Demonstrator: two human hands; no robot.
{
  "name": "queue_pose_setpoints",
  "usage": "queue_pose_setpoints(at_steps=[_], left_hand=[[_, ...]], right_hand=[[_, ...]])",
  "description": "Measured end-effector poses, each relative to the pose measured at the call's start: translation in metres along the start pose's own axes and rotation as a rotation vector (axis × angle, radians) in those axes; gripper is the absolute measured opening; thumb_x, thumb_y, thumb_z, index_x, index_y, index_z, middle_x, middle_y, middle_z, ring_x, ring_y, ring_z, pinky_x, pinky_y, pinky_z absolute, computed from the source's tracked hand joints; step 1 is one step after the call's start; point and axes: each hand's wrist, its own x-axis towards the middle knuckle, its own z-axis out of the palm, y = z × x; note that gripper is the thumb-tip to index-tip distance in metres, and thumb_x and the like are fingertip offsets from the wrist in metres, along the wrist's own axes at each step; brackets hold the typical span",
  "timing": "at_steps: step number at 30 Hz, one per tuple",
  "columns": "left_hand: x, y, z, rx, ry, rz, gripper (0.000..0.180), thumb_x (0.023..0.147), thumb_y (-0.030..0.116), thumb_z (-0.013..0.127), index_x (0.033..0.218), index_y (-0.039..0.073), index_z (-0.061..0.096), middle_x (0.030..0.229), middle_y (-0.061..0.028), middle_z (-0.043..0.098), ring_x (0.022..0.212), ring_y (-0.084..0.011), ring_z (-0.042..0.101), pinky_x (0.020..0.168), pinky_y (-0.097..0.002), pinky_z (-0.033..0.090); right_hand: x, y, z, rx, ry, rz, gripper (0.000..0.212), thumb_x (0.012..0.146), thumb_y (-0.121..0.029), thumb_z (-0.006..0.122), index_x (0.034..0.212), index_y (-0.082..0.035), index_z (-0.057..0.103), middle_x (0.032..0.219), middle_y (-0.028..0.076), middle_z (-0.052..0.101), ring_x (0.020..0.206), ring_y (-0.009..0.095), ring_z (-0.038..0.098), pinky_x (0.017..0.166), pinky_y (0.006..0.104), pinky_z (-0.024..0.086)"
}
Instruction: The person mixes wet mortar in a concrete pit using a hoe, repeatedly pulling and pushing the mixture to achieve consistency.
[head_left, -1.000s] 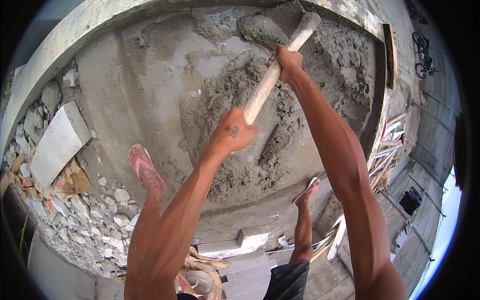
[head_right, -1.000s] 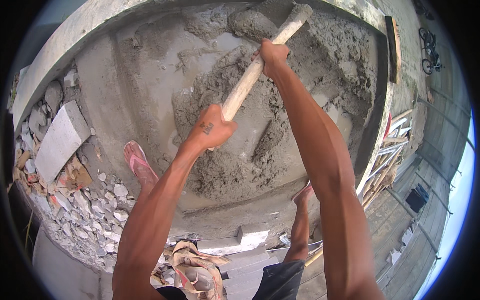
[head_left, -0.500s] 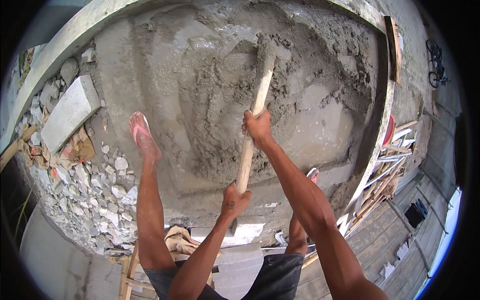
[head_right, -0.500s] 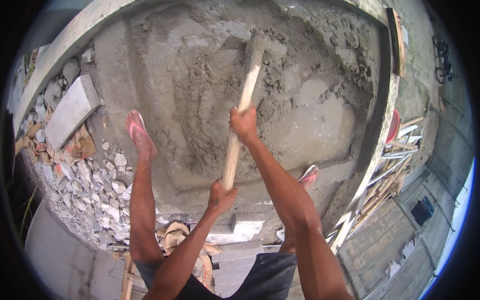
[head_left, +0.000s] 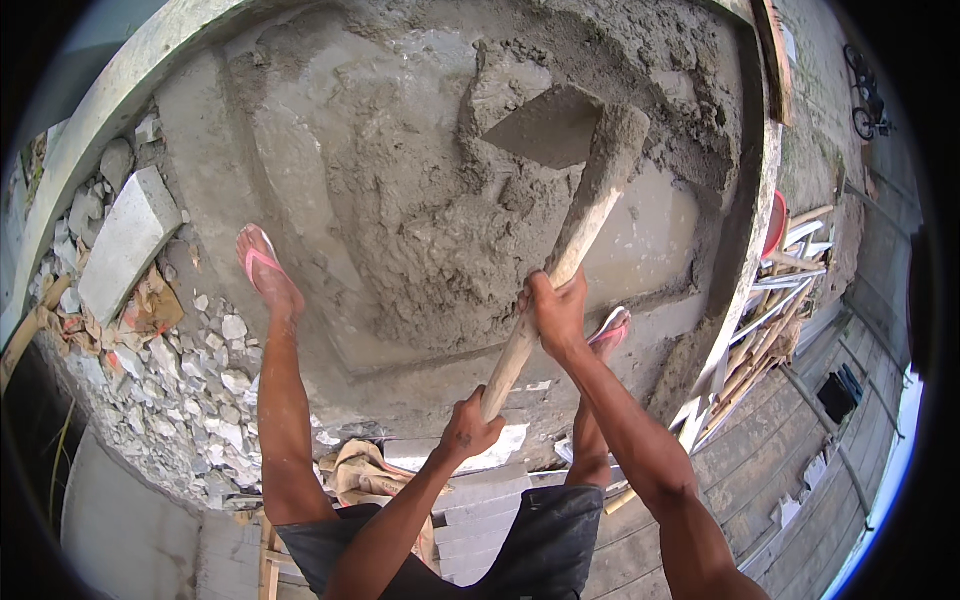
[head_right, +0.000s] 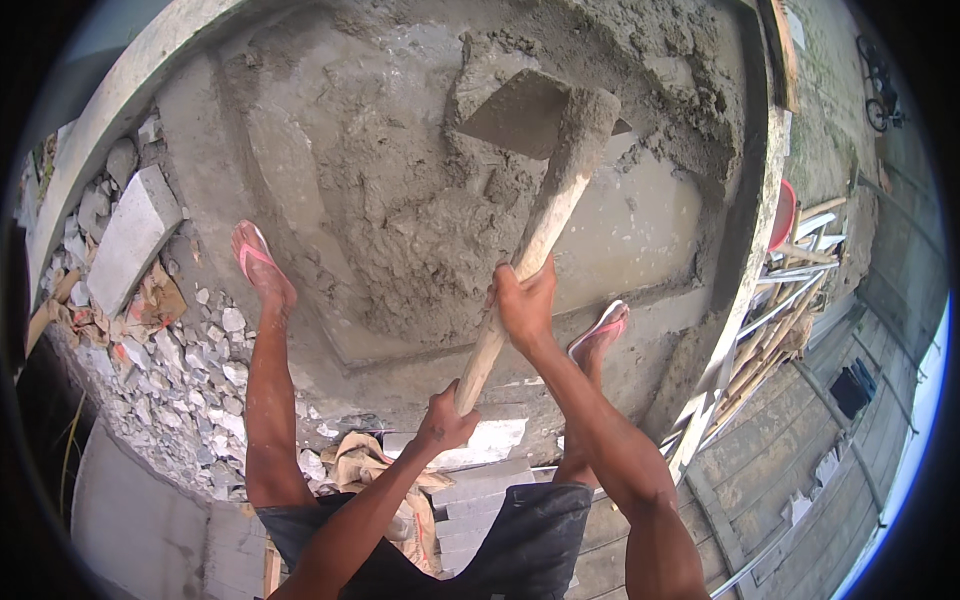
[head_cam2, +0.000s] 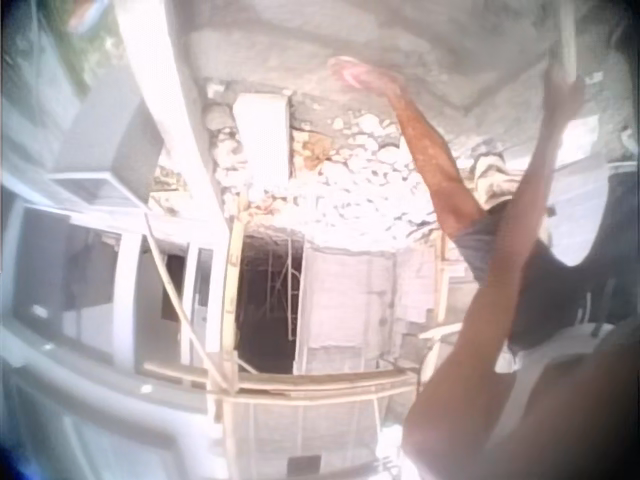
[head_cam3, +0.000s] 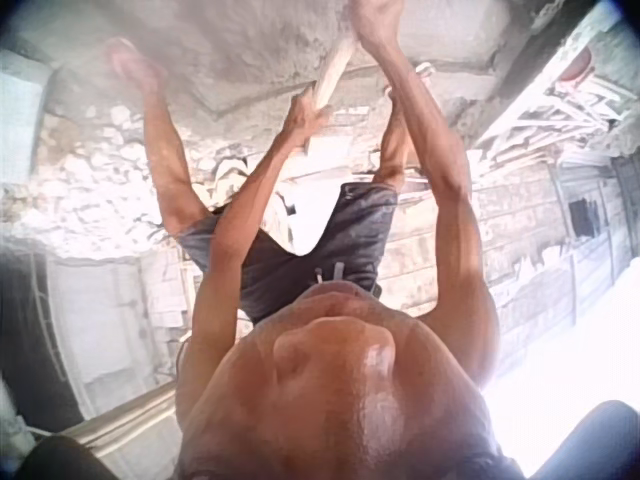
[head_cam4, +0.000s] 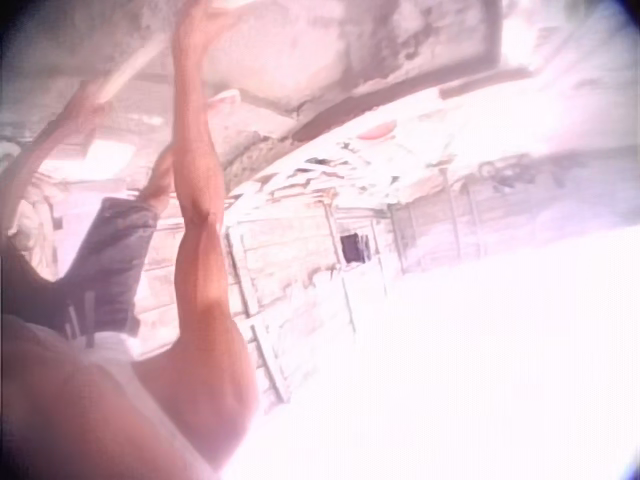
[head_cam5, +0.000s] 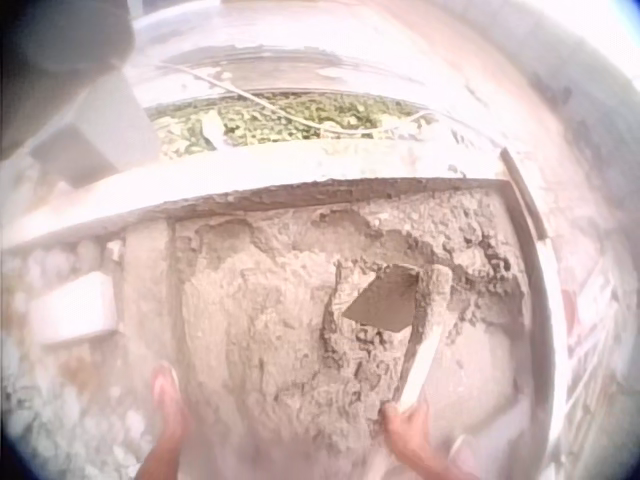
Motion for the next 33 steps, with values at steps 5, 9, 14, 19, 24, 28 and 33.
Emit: queue_pose_setpoints(at_steps=[5, 9, 14, 19, 24, 28, 33], left_hand=[[0.154, 0.204, -0.038, -0.234, -0.065, 0.131, 0.035, 0.077, 0.015, 0.063, 0.096, -0.013, 0.056, 0.076, -0.0309, 0.065, 0.065, -0.0374, 0.069, 0.062, -0.0456, 0.054], [0.142, 0.195, -0.029, -0.28, -0.061, -0.049, 0.037, 0.078, 0.017, 0.062, 0.098, -0.013, 0.057, 0.075, -0.0305, 0.066, 0.063, -0.0375, 0.07, 0.062, -0.0453, 0.055], [0.04, 0.091, 0.01, -0.084, 0.178, -0.101, 0.037, 0.077, 0.018, 0.063, 0.101, -0.01, 0.057, 0.078, -0.0244, 0.066, 0.07, -0.0342, 0.068, 0.064, -0.0423, 0.052], [-0.047, 0.047, -0.087, 0.18, -0.076, -0.098, 0.043, 0.075, 0.016, 0.065, 0.105, -0.013, 0.056, 0.091, -0.0367, 0.064, 0.089, -0.0448, 0.068, 0.078, -0.0468, 0.054], [-0.098, -0.019, -0.249, 0.686, -0.065, -0.033, 0.035, 0.072, 0.019, 0.068, 0.103, 0.003, 0.066, 0.082, -0.0243, 0.068, 0.08, -0.0434, 0.067, 0.072, -0.0479, 0.054], [-0.116, -0.013, -0.297, 0.747, -0.165, 0.004, 0.026, 0.071, 0.015, 0.067, 0.095, 0.005, 0.063, 0.079, -0.023, 0.067, 0.079, -0.0433, 0.066, 0.067, -0.0478, 0.054], [-0.139, 0.047, -0.242, 0.729, -0.189, -0.246, 0.041, 0.072, 0.014, 0.067, 0.11, 0.0, 0.062, 0.08, -0.031, 0.066, 0.084, -0.0445, 0.067, 0.076, -0.0501, 0.054]], right_hand=[[0.244, -0.138, -0.003, -0.436, 0.053, -0.222, 0.03, 0.088, -0.01, 0.059, 0.102, 0.011, 0.043, 0.071, 0.014, 0.059, 0.05, 0.022, 0.06, 0.045, 0.0374, 0.052], [0.244, -0.099, 0.018, -0.575, -0.037, 0.075, 0.021, 0.085, -0.007, 0.06, 0.084, 0.013, 0.055, 0.067, 0.016, 0.061, 0.049, 0.024, 0.06, 0.043, 0.0399, 0.051], [0.12, 0.002, 0.005, -0.221, -0.068, 0.361, 0.017, 0.088, -0.005, 0.06, 0.087, 0.009, 0.051, 0.062, 0.012, 0.055, 0.047, 0.021, 0.056, 0.04, 0.0362, 0.048], [0.002, 0.038, 0.016, 0.235, 0.057, 0.308, 0.011, 0.089, -0.003, 0.057, 0.091, 0.001, 0.047, 0.07, 0.01, 0.052, 0.052, 0.02, 0.053, 0.043, 0.0358, 0.049], [-0.118, 0.026, 0.106, 0.683, 0.162, 0.555, 0.012, 0.087, 0.001, 0.058, 0.096, 0.001, 0.05, 0.086, 0.01, 0.054, 0.082, 0.024, 0.058, 0.079, 0.0403, 0.054], [-0.188, 0.016, 0.12, 0.784, 0.17, 0.553, 0.014, 0.088, 0.0, 0.058, 0.099, -0.001, 0.049, 0.087, 0.008, 0.055, 0.085, 0.023, 0.058, 0.083, 0.0417, 0.053], [-0.154, 0.03, 0.091, 0.83, 0.092, 0.623, 0.009, 0.09, -0.004, 0.056, 0.095, -0.004, 0.049, 0.081, 0.009, 0.053, 0.075, 0.023, 0.055, 0.075, 0.043, 0.053]])
